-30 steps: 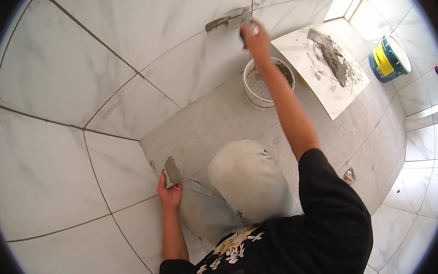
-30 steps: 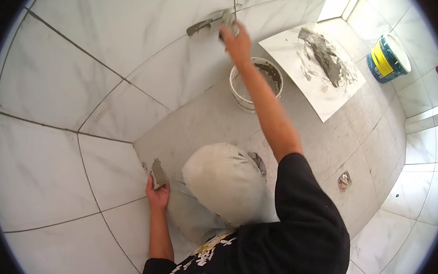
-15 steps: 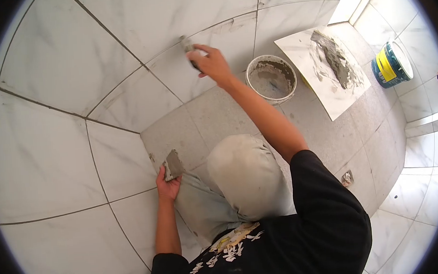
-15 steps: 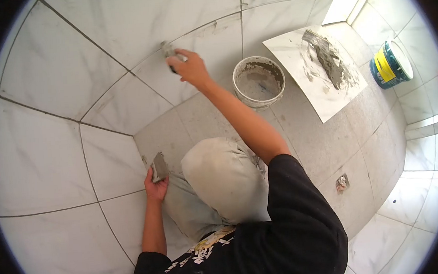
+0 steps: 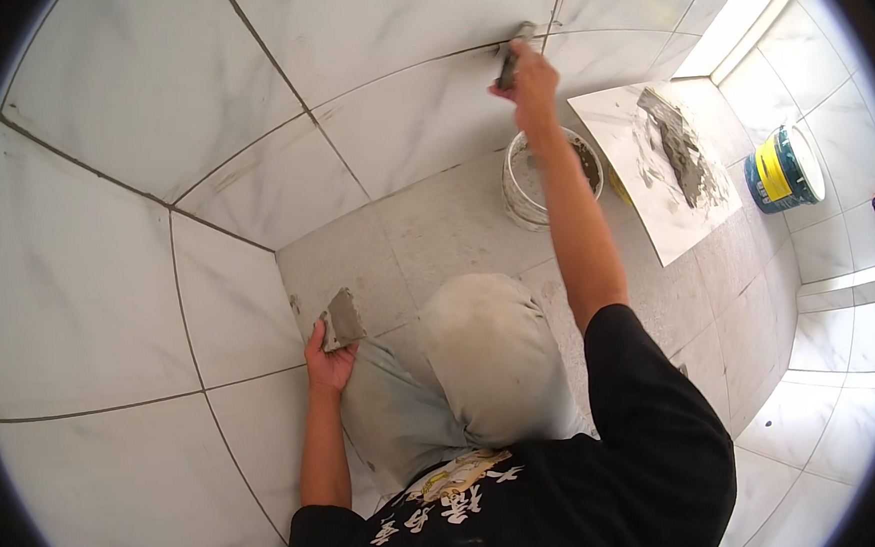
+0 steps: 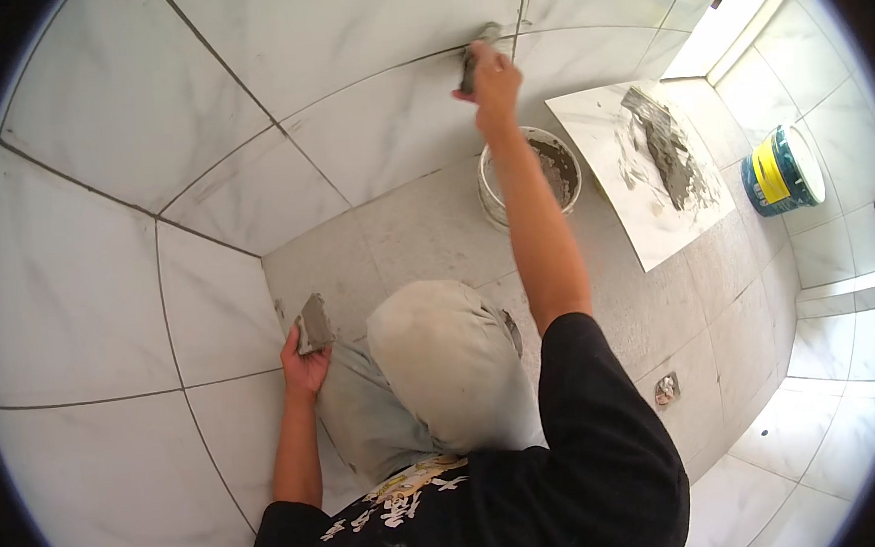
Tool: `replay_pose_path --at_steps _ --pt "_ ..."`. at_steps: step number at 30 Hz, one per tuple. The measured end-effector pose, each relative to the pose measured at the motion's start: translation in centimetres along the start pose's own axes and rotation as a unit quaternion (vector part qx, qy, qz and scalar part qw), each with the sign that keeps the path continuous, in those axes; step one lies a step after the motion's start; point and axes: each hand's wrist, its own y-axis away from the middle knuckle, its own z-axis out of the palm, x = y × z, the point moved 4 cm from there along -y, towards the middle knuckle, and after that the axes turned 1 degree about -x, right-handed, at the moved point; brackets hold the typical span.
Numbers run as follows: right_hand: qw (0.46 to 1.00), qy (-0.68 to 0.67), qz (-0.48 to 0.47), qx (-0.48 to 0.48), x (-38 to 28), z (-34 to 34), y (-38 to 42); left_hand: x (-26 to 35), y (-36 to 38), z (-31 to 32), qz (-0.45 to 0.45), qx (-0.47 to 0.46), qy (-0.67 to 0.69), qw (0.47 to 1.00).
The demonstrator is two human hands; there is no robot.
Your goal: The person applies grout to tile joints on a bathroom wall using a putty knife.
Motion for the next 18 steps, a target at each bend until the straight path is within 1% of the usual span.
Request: replay_pose_path --at_steps 1,2,4,6,7,8,9,10,11,12,13,14,15,17,18 --pt "1.000 0.020 -0.006 -0.013 1.1 1.6 1.4 0.0 0.0 0.1 0.003 0.022 0.000 1.000" --pt "0.999 0.039 -0.012 -0.024 2.3 3.3 2.9 -0.1 -0.2 0.1 0.002 0.024 -0.001 1.000" --pt "0.995 0.077 -0.058 -0.011 4.4 6.5 6.6 -0.1 -0.4 0.2 -0.011 -0.007 -0.011 1.000" --pt "0.986 0.113 -0.001 -0.125 5.8 7.9 9.3 0.2 -0.2 0.0 -0.018 -0.017 -0.020 0.999" --pt "0.986 0.113 -0.002 -0.126 6.3 7.6 10.1 0.2 -0.2 0.0 -0.022 -0.030 -0.026 0.999" --pt "0.962 0.190 -0.043 -0.192 7.3 7.6 10.9 0.0 0.2 -0.1 -0.020 -0.030 -0.026 0.999" --pt "0.927 0.263 -0.085 -0.255 7.8 8.0 11.7 0.1 0.6 -0.1 -0.013 -0.014 -0.019 1.000" --pt "0.926 0.260 -0.092 -0.258 7.9 7.8 11.5 0.4 0.4 0.0 -0.002 -0.001 -0.011 1.000" --pt "0.913 0.295 -0.218 -0.179 6.7 6.7 11.2 0.3 0.2 0.1 0.005 -0.002 -0.008 1.000" --pt "0.880 0.323 -0.334 -0.096 6.0 5.4 11.5 0.2 0.4 -0.1 0.020 -0.004 0.006 1.000" --pt "0.881 0.321 -0.332 -0.101 6.0 4.9 10.7 0.3 0.7 -0.3 0.033 -0.005 0.018 0.999" --pt "0.868 0.322 -0.370 -0.073 5.6 4.4 9.5 0.4 0.7 -0.9 0.034 -0.002 0.017 0.999" --pt "0.853 0.322 -0.409 -0.043 5.3 4.2 8.5 0.4 0.4 -1.2 0.022 -0.020 0.010 1.000" --pt "0.849 0.348 -0.394 -0.048 6.1 4.5 6.7 0.4 -0.2 -1.0 0.007 -0.041 0.002 0.999" --pt "0.844 0.375 -0.379 -0.058 6.8 4.3 5.8 0.2 -0.2 -0.6 0.013 -0.026 0.005 1.000"
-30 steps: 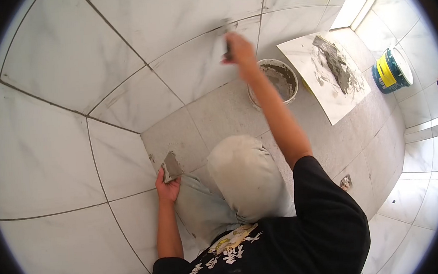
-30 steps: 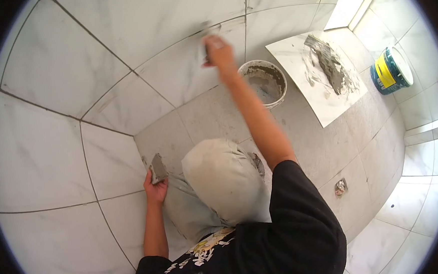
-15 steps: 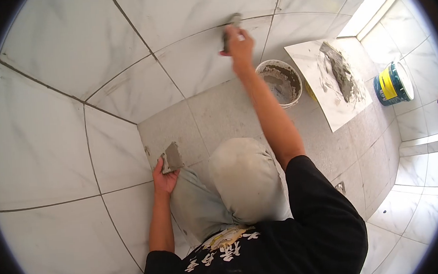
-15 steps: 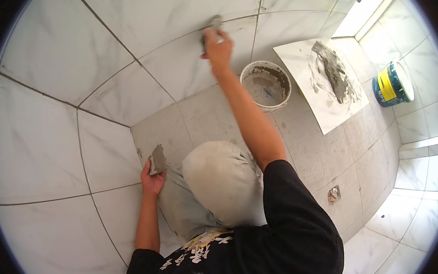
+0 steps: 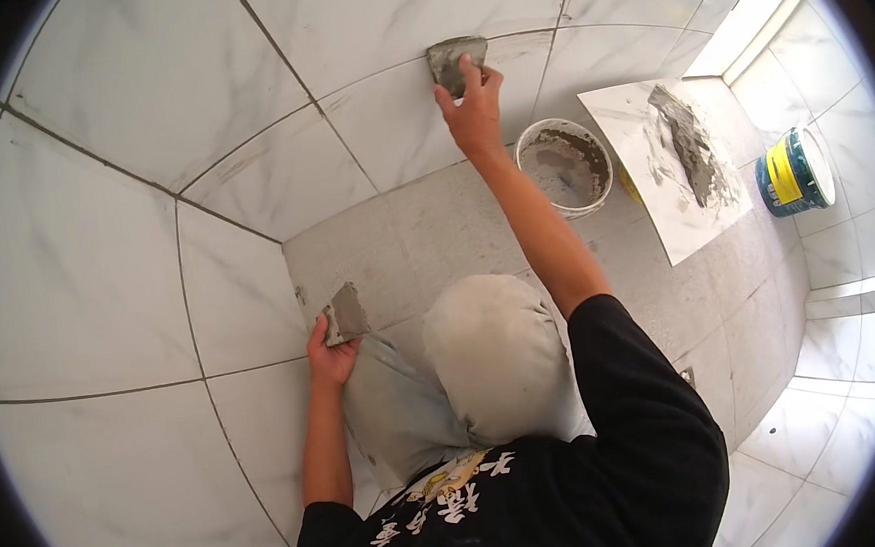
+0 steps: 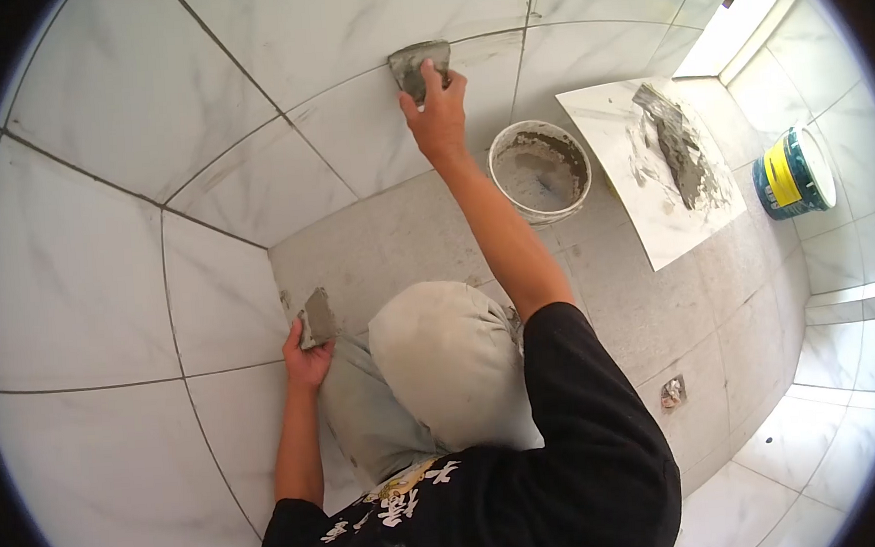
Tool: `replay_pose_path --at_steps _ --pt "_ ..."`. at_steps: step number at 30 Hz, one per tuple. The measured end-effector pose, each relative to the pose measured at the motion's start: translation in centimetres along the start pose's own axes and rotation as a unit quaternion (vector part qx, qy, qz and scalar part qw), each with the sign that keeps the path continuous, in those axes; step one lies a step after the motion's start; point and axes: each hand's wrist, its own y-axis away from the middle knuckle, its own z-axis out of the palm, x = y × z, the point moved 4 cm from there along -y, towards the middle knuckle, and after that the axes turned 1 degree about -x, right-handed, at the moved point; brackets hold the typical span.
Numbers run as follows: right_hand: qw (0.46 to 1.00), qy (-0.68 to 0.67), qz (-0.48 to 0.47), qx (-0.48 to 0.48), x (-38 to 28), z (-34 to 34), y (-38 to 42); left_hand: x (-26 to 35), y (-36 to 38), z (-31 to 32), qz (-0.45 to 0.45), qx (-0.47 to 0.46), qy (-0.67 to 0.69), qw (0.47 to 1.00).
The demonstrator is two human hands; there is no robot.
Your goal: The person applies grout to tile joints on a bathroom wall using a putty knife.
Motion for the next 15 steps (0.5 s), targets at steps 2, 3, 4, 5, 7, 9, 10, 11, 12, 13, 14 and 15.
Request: replay_pose_path --at_steps 2,3,4,5,7,9,10,11,12,13,14,15 --pt "1.000 0.012 0.015 -0.006 0.7 0.1 1.8 0.1 0.5 -0.1 0.000 0.019 -0.002 1.000" --pt "0.994 0.036 0.060 -0.087 0.9 -0.2 2.9 0.1 0.4 -0.2 -0.003 0.015 0.000 1.000" --pt "0.978 0.061 0.106 -0.167 1.3 -0.5 3.7 -0.1 0.2 -0.3 -0.008 0.011 0.002 1.000" --pt "0.988 0.041 0.084 -0.126 2.6 -0.9 3.9 -0.3 0.2 0.1 -0.012 0.006 0.002 1.000" --pt "0.986 -0.068 0.147 -0.037 6.1 -2.9 0.8 0.0 0.6 1.0 0.000 0.014 -0.010 1.000" --pt "0.910 -0.250 0.328 0.046 4.8 -6.7 -3.1 0.0 0.7 0.9 0.006 0.013 -0.003 1.000" --pt "0.905 -0.267 0.327 0.059 5.6 -7.7 -5.0 0.1 0.9 0.7 0.011 0.013 0.004 1.000" --pt "0.896 -0.303 0.321 0.055 5.2 -8.2 -6.2 0.2 0.8 0.3 0.013 0.013 0.006 1.000" --pt "0.896 -0.304 0.319 0.051 4.4 -7.8 -6.1 0.2 0.6 0.0 0.004 -0.003 0.002 1.000" --pt "0.885 -0.332 0.323 0.042 3.4 -6.8 -6.2 0.1 0.3 -0.2 -0.002 -0.021 0.001 1.000" --pt "0.873 -0.359 0.328 0.033 2.3 -5.6 -6.1 0.1 0.3 -0.2 0.003 -0.022 0.007 1.000" --pt "0.879 -0.349 0.324 0.013 0.3 -3.9 -5.1 0.0 0.3 0.1 -0.003 -0.024 0.009 1.000"
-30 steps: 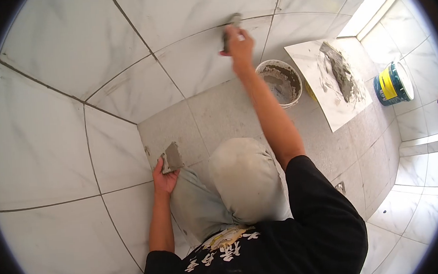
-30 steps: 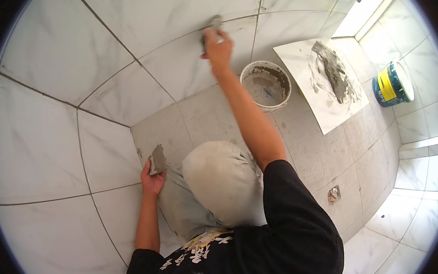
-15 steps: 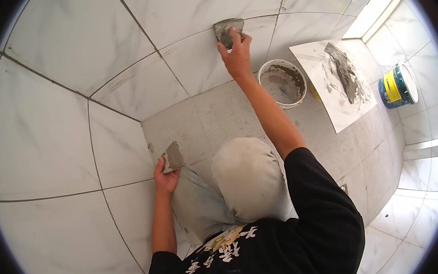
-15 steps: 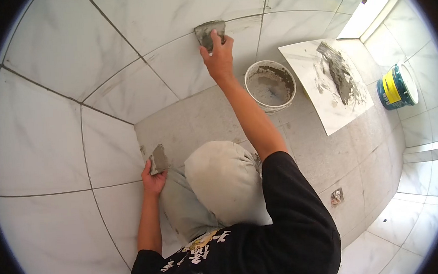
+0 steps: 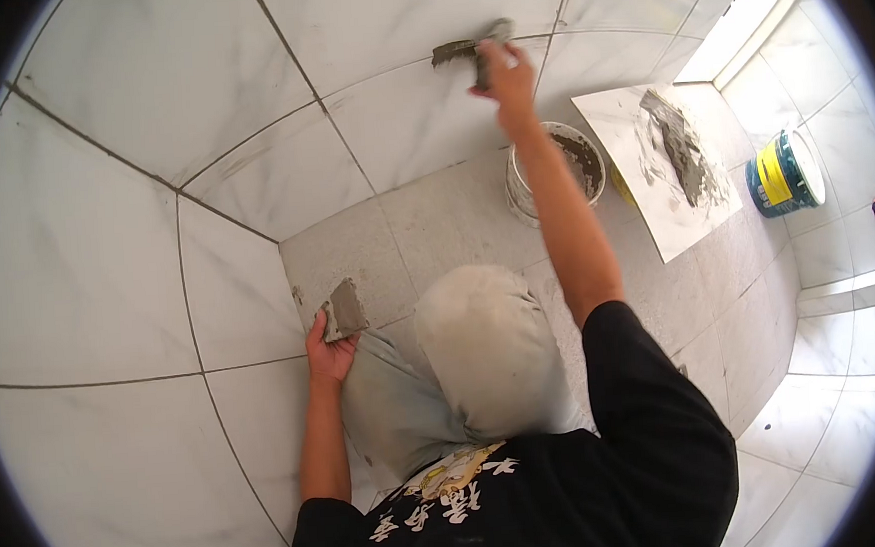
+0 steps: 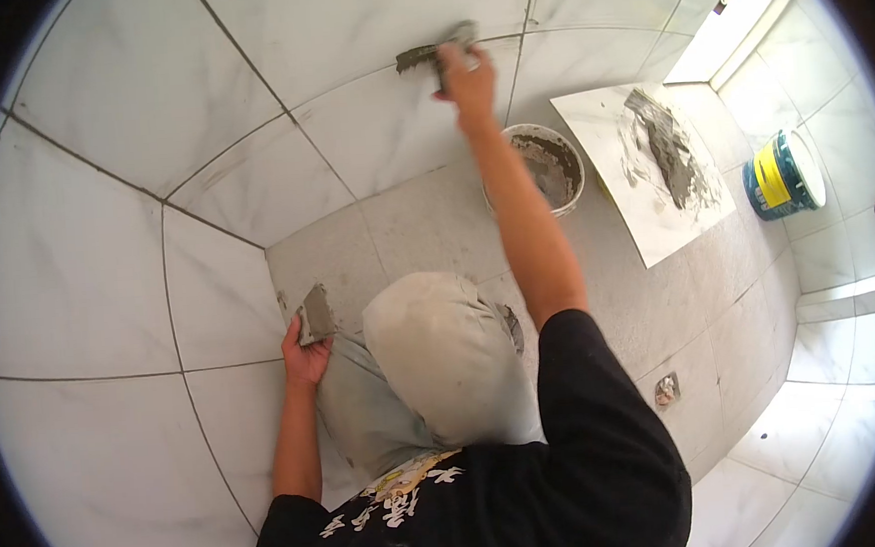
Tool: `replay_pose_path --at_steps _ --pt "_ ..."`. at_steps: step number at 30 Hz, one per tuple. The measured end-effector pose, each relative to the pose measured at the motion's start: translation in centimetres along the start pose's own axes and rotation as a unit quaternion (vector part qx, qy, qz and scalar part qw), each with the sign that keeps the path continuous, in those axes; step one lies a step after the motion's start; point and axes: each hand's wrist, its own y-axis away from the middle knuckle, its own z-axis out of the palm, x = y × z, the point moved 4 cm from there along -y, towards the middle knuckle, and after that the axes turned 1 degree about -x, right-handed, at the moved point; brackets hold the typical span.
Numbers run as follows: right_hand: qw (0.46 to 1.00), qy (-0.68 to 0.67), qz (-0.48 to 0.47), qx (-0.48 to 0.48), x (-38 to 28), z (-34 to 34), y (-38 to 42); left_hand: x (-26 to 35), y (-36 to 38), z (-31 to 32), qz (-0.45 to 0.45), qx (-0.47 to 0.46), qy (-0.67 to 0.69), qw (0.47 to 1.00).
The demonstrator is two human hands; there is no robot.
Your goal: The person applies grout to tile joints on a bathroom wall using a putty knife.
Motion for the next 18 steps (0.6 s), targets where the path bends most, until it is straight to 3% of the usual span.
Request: replay_pose_path --at_steps 3,4,5,7,10,13,18 --pt "0.998 0.059 -0.018 -0.032 3.5 7.3 5.7 -0.1 -0.2 0.0 -0.005 0.010 -0.011 1.000" --pt "0.988 0.106 -0.095 -0.063 5.8 9.2 6.6 0.0 0.0 -0.2 -0.005 0.020 -0.024 0.999" --pt "0.980 0.145 -0.089 -0.104 6.9 10.3 8.1 0.0 0.4 -0.2 -0.007 0.023 -0.027 0.999" --pt "0.912 0.347 -0.147 -0.164 5.8 10.4 10.1 0.4 0.8 0.4 -0.012 -0.002 -0.031 0.999" --pt "0.895 0.367 -0.219 -0.129 4.5 7.2 10.6 0.6 1.4 0.4 0.018 0.013 -0.009 1.000" --pt "0.863 0.391 -0.318 -0.026 3.1 5.1 8.6 0.4 0.9 -0.6 0.017 0.009 0.006 1.000" --pt "0.847 0.441 -0.291 -0.061 8.1 5.3 6.5 0.3 0.7 0.4 -0.002 0.006 -0.019 1.000"
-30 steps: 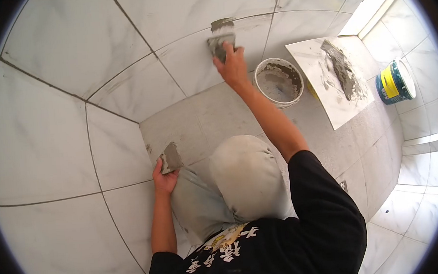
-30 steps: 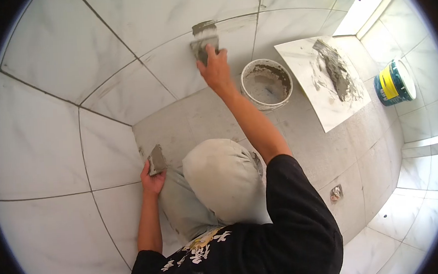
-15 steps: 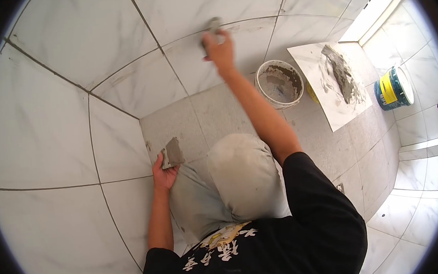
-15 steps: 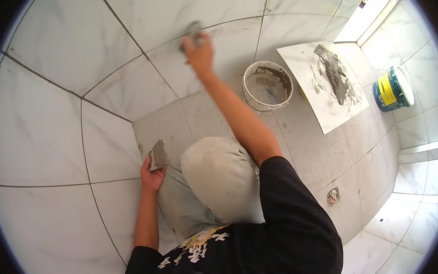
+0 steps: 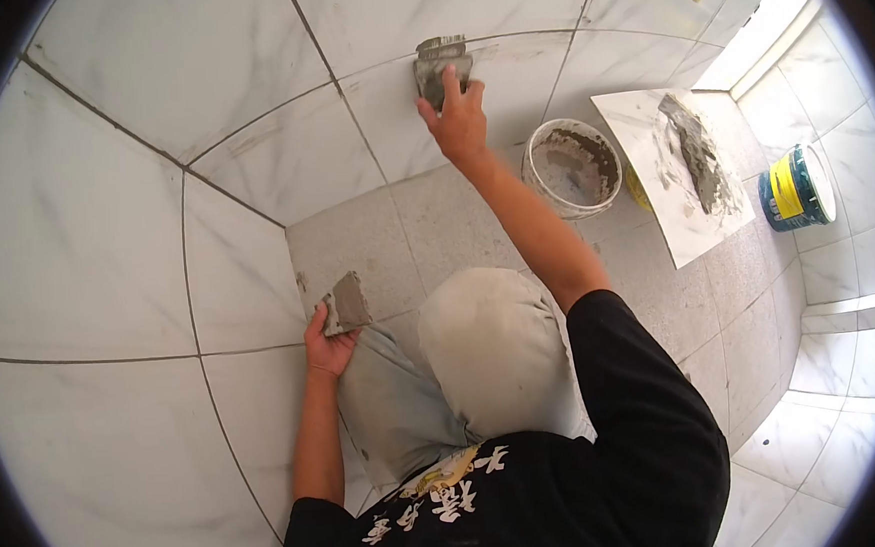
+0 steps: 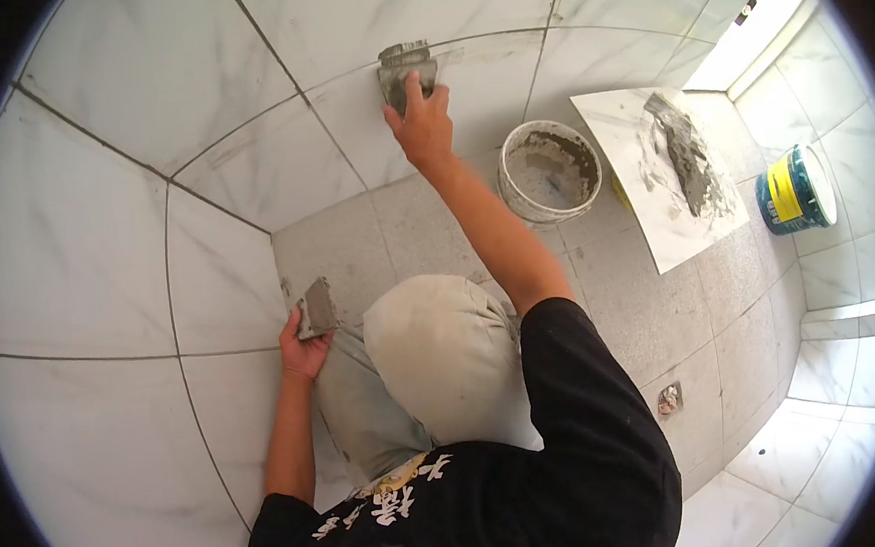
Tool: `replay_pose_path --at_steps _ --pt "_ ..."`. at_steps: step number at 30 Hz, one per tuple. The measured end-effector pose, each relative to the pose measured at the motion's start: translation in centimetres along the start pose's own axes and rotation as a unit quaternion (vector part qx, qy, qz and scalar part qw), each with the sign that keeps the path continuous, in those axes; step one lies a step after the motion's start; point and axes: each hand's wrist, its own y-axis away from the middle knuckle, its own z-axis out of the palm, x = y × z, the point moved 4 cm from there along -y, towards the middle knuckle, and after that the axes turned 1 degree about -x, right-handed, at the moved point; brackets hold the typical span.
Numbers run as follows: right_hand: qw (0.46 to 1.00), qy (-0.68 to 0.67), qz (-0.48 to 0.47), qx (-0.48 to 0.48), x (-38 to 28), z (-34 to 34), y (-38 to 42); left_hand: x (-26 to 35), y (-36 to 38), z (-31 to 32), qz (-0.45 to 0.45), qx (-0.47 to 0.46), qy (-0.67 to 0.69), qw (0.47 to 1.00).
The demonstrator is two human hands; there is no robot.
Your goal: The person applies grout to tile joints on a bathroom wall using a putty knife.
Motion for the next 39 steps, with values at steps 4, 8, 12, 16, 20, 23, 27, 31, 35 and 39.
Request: replay_pose_path --at_steps 4,8,12,16,20,23,27,31,35,39 --pt "0.995 -0.071 0.052 -0.047 4.9 0.8 2.3 0.2 0.8 0.0 0.017 0.019 -0.007 1.000" --pt "0.871 -0.395 0.276 0.089 5.1 -8.2 -3.8 0.1 1.0 -0.7 0.030 0.024 0.018 0.999" --pt "0.816 -0.483 0.304 0.089 4.1 -7.8 -7.0 0.2 0.7 -0.4 0.024 -0.001 -0.001 1.000" --pt "0.844 -0.454 0.284 0.001 -5.3 -0.9 -2.8 0.0 0.7 -0.2 0.023 -0.007 -0.010 1.000" --pt "0.924 -0.310 0.189 -0.117 -9.7 1.9 1.4 0.1 1.1 -0.8 0.019 0.004 -0.014 1.000" --pt "0.960 -0.198 0.104 -0.168 -8.3 0.4 2.4 0.6 1.3 -0.8 0.045 0.007 -0.004 0.999" --pt "0.998 -0.058 0.020 0.021 -4.9 -1.2 -0.6 0.3 0.8 -1.2 0.051 0.010 0.025 0.998" --pt "0.996 0.024 -0.035 -0.082 -2.9 2.2 1.9 0.3 0.7 -1.1 0.030 -0.002 0.010 0.999" --pt "0.991 -0.067 0.092 -0.074 0.3 0.3 3.1 0.2 1.1 0.3 0.043 0.002 0.040 0.998" --pt "0.850 -0.435 0.280 0.096 1.7 -6.0 -3.5 0.3 1.2 -2.1 0.054 0.000 0.032 0.998"
